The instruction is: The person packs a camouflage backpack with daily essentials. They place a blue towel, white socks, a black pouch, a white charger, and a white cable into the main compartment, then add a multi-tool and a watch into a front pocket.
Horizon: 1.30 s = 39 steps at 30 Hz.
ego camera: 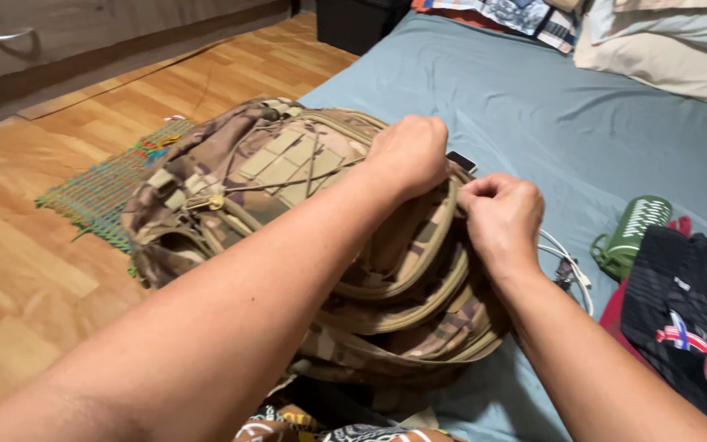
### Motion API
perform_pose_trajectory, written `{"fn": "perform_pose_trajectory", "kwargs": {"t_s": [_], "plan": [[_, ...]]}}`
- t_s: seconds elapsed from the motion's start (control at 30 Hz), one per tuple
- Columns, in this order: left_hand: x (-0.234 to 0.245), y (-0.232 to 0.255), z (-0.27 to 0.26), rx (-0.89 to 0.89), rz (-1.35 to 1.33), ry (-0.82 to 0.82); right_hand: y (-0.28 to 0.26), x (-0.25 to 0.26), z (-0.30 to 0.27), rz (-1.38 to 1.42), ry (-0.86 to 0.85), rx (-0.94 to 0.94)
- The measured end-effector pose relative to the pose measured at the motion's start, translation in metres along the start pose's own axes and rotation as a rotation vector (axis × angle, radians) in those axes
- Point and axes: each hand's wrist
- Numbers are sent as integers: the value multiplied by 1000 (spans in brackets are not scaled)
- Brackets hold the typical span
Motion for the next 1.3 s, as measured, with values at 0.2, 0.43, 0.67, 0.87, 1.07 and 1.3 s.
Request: {"fn": "perform_pose_trajectory", "kwargs": {"t_s": [0.2,0.43,0.67,0.87,1.07,1.3], "plan": [[-4,8,15,19,56,-137,-6,0,-4,309,-189,-366],[-20,7,9,20,4,-76,5,12,5,366,-330,-426],[-45,2,25,64,-82,40,13,2,-5,243,-296,-367],[-50,-4,18,193,-204,27,25,-2,1,84,-237,-406],[-50,-6,0,171,-243,146,41,-16,4,-154,-199,-122],[-47,-7,-19,118,-209,268,22,-11,-4,-95,-224,-236]]}}
Point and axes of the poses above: each hand's wrist, its own z-axis towards the middle knuckle, its own x-axis out of the back of the hand, y = z × x, and after that the axes turned 11 degrees about z, right-handed
